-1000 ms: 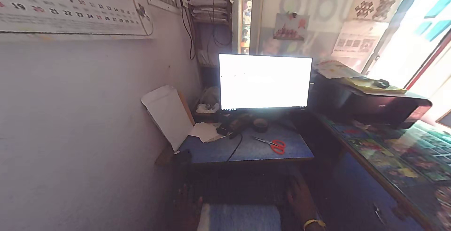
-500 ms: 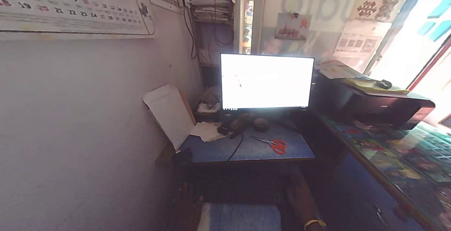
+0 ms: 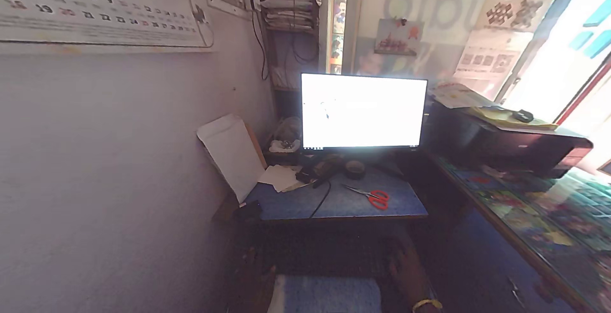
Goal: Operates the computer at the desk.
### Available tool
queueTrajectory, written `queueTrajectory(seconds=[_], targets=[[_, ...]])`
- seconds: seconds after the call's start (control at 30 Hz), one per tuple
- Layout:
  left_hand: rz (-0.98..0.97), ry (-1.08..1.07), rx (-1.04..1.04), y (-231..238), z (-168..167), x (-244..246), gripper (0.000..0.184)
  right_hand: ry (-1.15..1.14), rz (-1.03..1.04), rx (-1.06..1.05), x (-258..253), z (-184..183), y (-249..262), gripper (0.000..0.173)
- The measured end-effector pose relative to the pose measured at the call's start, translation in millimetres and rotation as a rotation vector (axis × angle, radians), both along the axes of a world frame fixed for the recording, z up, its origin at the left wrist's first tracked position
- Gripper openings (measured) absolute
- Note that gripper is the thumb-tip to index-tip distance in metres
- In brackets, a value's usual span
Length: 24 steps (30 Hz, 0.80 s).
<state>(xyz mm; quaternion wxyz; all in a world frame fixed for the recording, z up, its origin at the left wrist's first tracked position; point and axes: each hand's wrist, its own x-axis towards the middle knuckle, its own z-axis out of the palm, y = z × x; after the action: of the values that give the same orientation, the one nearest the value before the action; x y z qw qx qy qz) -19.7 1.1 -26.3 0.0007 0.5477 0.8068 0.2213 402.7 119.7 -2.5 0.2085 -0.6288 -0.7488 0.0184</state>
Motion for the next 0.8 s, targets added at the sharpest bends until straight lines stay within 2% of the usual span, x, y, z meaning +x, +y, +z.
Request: queueTrajectory(seconds=[0.27, 0.8], targets=[[-0.019, 0.056, 0.048, 4, -17, -5, 0.076, 0.015, 0.013, 0.0, 2, -3, -1, 0.048], [-0.019, 0.054, 0.058, 4, -20, -6, 0.076, 0.005, 0.013, 0.035, 1, -5, -1, 0.048]])
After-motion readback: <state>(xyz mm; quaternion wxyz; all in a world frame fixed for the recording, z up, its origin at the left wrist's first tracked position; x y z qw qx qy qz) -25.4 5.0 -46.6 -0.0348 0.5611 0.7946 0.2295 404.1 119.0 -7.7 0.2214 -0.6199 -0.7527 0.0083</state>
